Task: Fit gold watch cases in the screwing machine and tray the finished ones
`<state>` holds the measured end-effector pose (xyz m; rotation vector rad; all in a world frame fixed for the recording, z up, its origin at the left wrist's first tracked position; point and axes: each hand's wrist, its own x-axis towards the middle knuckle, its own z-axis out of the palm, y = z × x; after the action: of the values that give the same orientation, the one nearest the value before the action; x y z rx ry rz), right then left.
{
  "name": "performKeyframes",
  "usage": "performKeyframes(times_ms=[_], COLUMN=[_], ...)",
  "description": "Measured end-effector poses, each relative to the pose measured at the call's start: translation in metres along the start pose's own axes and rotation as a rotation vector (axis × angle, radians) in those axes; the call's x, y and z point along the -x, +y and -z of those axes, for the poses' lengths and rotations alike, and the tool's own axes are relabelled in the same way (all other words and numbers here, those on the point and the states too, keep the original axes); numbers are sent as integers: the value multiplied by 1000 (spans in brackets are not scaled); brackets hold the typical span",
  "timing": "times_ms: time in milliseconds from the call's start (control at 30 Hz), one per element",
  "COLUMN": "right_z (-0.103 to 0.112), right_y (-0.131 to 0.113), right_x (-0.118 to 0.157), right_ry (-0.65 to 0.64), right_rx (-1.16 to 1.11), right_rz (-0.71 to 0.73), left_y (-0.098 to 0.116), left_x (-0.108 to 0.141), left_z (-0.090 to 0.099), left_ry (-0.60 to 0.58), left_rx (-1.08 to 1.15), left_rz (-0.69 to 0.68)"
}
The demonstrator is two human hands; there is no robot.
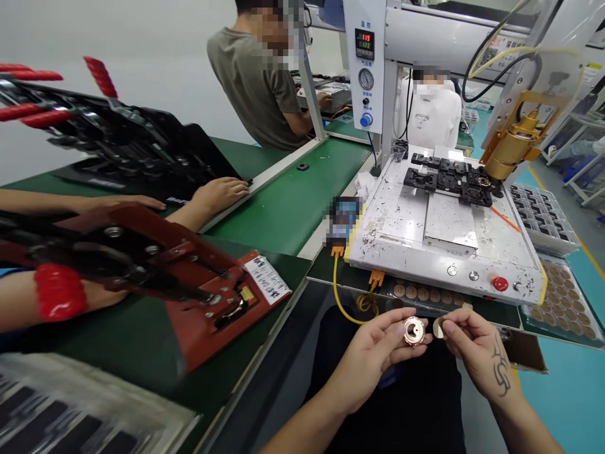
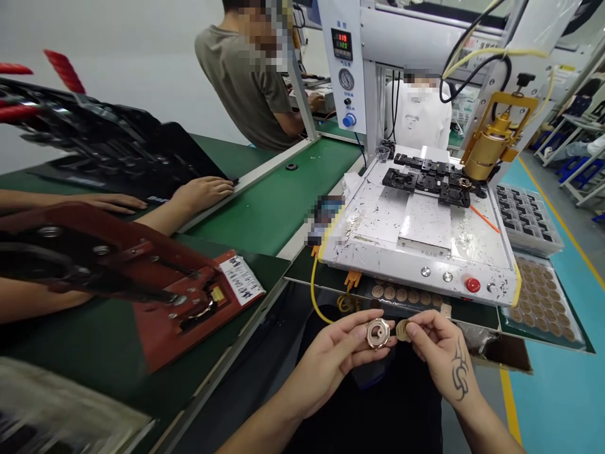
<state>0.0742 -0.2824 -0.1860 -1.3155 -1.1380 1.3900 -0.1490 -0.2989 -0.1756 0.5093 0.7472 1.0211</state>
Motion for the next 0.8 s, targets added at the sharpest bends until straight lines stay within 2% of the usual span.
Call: performKeyframes(times_ms=[133, 467, 800], right_z=[5, 7, 3], right_y=[0, 4, -4], right_x=[3, 6, 10], right_ry=[-46, -252, -277], right_rx=[-49, -164, -126], right_rz=[-38, -71, -81], left_y=[0, -1, 3], left_x=[2, 7, 11], left_z=[1, 3, 1], left_ry=[-9, -25, -23], left_rx=[18, -8, -1], left_rz=[-20, -81, -84])
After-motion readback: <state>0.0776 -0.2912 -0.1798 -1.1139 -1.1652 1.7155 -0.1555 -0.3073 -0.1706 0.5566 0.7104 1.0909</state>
